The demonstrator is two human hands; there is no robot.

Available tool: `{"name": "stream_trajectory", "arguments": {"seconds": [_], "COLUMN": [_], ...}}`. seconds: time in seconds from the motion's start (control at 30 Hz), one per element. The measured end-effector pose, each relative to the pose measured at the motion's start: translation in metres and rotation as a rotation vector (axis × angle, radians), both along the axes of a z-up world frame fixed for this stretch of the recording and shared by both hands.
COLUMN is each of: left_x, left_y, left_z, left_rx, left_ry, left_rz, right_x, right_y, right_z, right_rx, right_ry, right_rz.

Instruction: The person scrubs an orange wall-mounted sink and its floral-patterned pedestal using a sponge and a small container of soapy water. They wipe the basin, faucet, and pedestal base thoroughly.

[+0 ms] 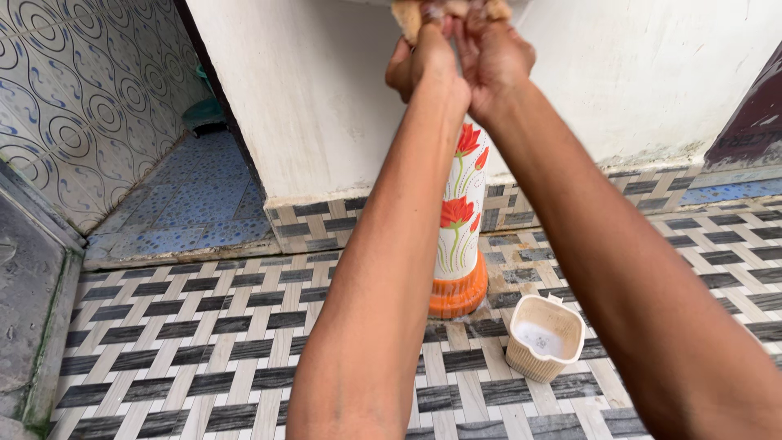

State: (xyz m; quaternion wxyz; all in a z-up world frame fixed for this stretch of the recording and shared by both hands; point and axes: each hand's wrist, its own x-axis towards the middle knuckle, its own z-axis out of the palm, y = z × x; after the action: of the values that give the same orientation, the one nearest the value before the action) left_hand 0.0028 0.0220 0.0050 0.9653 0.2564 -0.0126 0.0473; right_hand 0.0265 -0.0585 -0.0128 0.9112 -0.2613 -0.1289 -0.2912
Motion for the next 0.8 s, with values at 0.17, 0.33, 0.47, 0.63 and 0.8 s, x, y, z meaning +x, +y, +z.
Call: {"name": "stream_trajectory", "arguments": {"seconds": [0.17,0.33,0.47,0.63,0.8], "left_x": [0.001,0.001,0.011,0.011,-0.004], "left_y": [0.024,0.014,-0.013,-0.075,-0.09], "left_z": [0.006,0.001,-0.011,-0.02,-0.018], "left_rx": [0.011,0.064,0.062,0.003,-0.035], "left_ry": [0.014,-0.014,-0.084,-0.141,-0.094], "left_rz": [0.091,0.116,0.061,-0.134,-0.182], "right_x": [-0.012,-0.021,-0.023,-0.033,-0.041], "right_y": [0.036,0.027,-0.006,-0.059,-0.075], "right_z": [0.003,0.002,0.001,0.004,0.001], "right_rx": [-0.018,0.019,-0.009,0.125,0.101], "right_ry": [0.092,0.09,0.118,0.135,0.125], "right_rz": [0.109,0.069,-0.062,-0.135,-0.221]}}
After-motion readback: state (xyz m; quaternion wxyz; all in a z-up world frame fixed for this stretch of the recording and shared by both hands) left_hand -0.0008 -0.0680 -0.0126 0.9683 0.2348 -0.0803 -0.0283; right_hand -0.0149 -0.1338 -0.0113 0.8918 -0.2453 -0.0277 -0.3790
